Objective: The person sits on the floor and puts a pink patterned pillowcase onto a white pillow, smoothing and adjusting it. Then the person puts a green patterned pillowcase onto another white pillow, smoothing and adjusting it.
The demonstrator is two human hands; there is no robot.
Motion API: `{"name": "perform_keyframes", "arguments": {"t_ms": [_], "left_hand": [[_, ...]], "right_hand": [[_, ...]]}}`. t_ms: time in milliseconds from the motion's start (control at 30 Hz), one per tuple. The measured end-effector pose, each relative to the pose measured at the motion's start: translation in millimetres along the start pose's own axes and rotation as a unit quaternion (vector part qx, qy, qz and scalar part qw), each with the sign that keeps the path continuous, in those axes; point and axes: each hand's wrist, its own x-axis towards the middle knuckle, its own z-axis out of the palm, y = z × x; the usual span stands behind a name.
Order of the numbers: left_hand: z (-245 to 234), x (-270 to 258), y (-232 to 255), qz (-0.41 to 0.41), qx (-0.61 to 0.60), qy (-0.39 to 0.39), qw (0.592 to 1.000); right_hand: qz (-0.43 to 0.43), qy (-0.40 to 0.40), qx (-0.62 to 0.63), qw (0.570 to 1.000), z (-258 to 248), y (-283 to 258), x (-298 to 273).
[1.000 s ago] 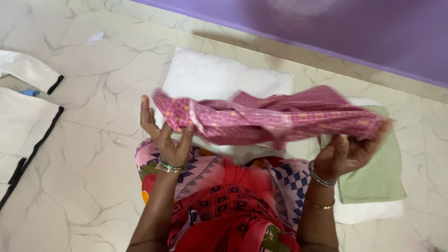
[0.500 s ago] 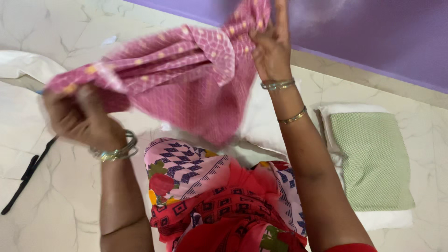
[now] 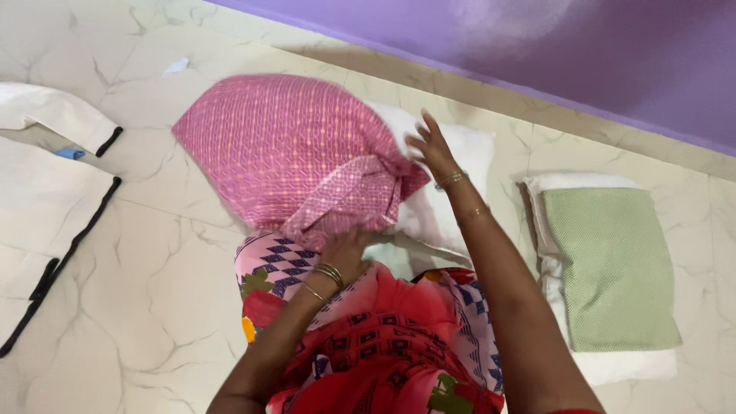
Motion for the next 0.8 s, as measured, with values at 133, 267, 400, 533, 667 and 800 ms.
{"name": "perform_keyframes", "arguments": {"t_ms": [133, 267, 400, 533, 667, 800], "left_hand": [[31.3, -5.0, -13.3, -0.111, 0.009, -0.220, 0.969], [30.2, 30.9, -49.8, -0.170, -0.029, -0.047, 0.984], [21.9, 78.6, -71.7, -0.293, -0.045, -0.109, 0.949], [27.9, 103.4, -72.5, -0.293, 0.024, -0.115, 0.949], [28.9, 109.5, -74.0, -0.254, 0.017, -0.107, 0.961], [20.1, 104.5, -47.5, -0.196, -0.013, -0.171, 0.966]], "right_hand": [[-0.108, 0.170, -0.210, 0.957, -84.8, 119.2, -24.7], [0.134, 0.287, -0.237, 0.918, -137.1, 153.4, -96.8], [0.137, 0.171, -0.095, 0.971, -102.8, 143.2, -140.7], [0.092, 0.208, -0.004, 0.974, -84.3, 98.7, -182.7], [0.081, 0.184, -0.059, 0.978, -76.7, 75.9, -262.2], [0.189, 0.136, -0.187, 0.954, -91.0, 60.5, -363.9]]}}
